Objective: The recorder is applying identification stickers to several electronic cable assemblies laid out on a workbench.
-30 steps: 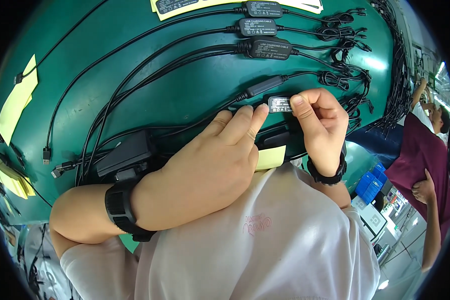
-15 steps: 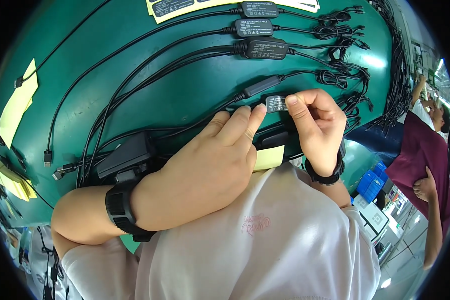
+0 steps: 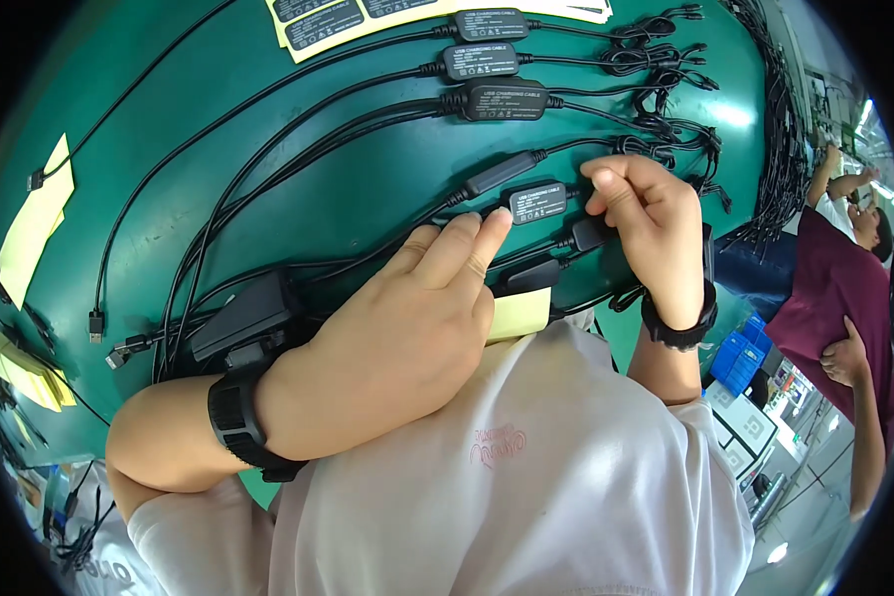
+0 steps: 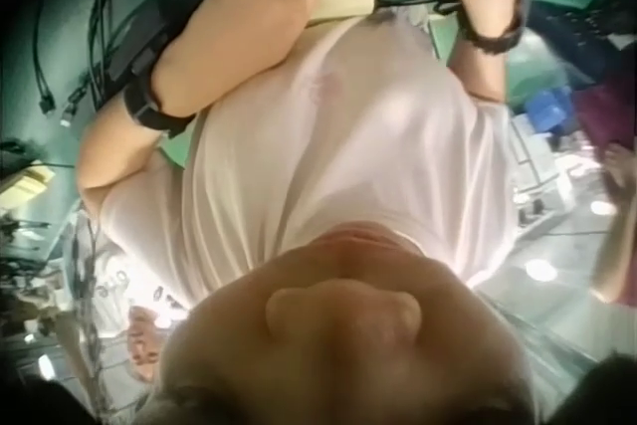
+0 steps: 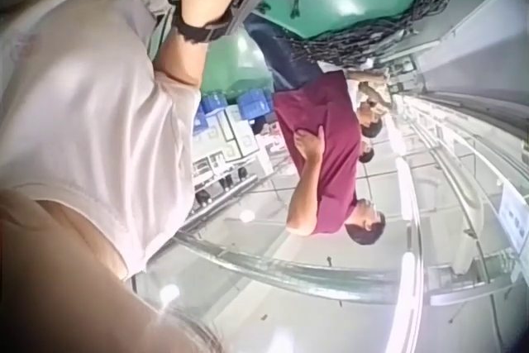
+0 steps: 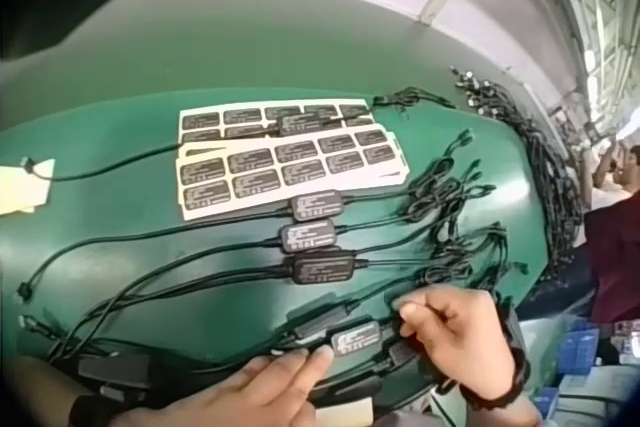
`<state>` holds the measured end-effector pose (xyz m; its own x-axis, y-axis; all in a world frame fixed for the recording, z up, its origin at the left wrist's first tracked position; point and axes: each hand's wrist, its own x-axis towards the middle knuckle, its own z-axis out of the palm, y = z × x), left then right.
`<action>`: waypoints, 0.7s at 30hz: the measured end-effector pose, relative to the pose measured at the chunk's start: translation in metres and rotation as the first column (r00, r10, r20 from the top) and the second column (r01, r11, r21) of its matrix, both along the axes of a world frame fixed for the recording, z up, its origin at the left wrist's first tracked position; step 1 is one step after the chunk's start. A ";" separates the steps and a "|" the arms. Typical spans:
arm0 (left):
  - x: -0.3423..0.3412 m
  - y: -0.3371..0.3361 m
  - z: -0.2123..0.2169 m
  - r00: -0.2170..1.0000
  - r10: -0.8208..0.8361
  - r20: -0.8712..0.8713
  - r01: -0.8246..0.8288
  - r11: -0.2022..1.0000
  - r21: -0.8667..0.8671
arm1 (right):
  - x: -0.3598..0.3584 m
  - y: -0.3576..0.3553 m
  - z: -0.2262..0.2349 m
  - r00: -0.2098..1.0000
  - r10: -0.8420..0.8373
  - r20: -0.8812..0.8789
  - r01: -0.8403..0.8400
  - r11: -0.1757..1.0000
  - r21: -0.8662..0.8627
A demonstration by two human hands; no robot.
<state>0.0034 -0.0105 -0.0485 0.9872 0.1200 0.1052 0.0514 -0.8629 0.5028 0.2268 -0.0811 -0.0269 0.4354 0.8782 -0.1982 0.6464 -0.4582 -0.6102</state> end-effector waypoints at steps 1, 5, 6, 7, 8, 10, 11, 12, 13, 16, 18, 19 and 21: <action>0.000 0.000 0.000 1.000 -0.007 0.003 0.007 0.999 0.039 | -0.001 0.000 0.001 1.000 0.024 -0.003 -0.024 0.999 -0.034; 0.001 -0.001 0.002 0.999 0.004 -0.043 -0.008 0.997 -0.083 | -0.013 -0.005 -0.004 0.959 0.159 0.235 -0.177 0.982 0.060; 0.001 -0.001 0.001 1.000 0.007 -0.029 -0.009 0.998 -0.069 | -0.015 -0.006 -0.006 0.902 0.232 0.364 -0.263 0.964 0.037; 0.000 -0.002 0.001 0.999 0.006 -0.032 -0.007 0.999 -0.046 | -0.016 -0.007 -0.009 0.896 0.237 0.376 -0.271 0.962 0.040; -0.001 -0.002 0.000 1.000 0.009 -0.009 -0.009 0.998 -0.065 | -0.016 -0.007 -0.011 0.944 0.174 0.282 -0.198 0.978 0.060; -0.003 -0.005 -0.001 1.000 0.023 -0.013 -0.024 0.998 -0.065 | -0.011 -0.006 -0.013 0.993 0.112 0.043 -0.114 0.993 0.038; -0.002 -0.006 -0.001 0.999 0.031 0.013 -0.031 0.999 -0.014 | -0.007 -0.004 -0.013 0.992 0.117 -0.037 -0.116 0.993 0.021; -0.003 -0.008 0.000 1.000 0.028 0.008 -0.028 1.000 0.015 | -0.005 -0.003 -0.012 0.991 0.108 -0.073 -0.110 0.994 -0.022; -0.002 -0.010 0.000 0.999 0.034 0.019 -0.035 0.998 0.060 | -0.002 -0.002 -0.010 0.985 0.171 -0.001 -0.171 0.985 -0.002; -0.002 -0.015 0.008 0.998 0.040 0.049 -0.048 0.986 0.162 | 0.000 0.002 -0.002 0.953 0.291 0.082 -0.292 0.957 -0.011; -0.003 -0.019 0.018 0.990 0.018 0.139 -0.048 0.976 0.214 | -0.002 0.005 0.004 0.810 0.474 0.346 -0.533 0.841 0.095; -0.004 -0.021 0.025 0.978 0.037 0.203 -0.063 0.990 0.123 | -0.003 0.007 0.006 0.750 0.536 0.388 -0.607 0.790 0.082; -0.008 -0.026 0.041 0.973 0.046 0.227 -0.044 0.999 -0.015 | -0.005 0.013 0.005 0.675 0.580 0.456 -0.690 0.716 0.110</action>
<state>-0.0043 -0.0365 -0.0076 0.9311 0.1659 0.3248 -0.0268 -0.8570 0.5146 0.2221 -0.0681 -0.0218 -0.2596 0.9581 0.1207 0.9125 0.2843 -0.2942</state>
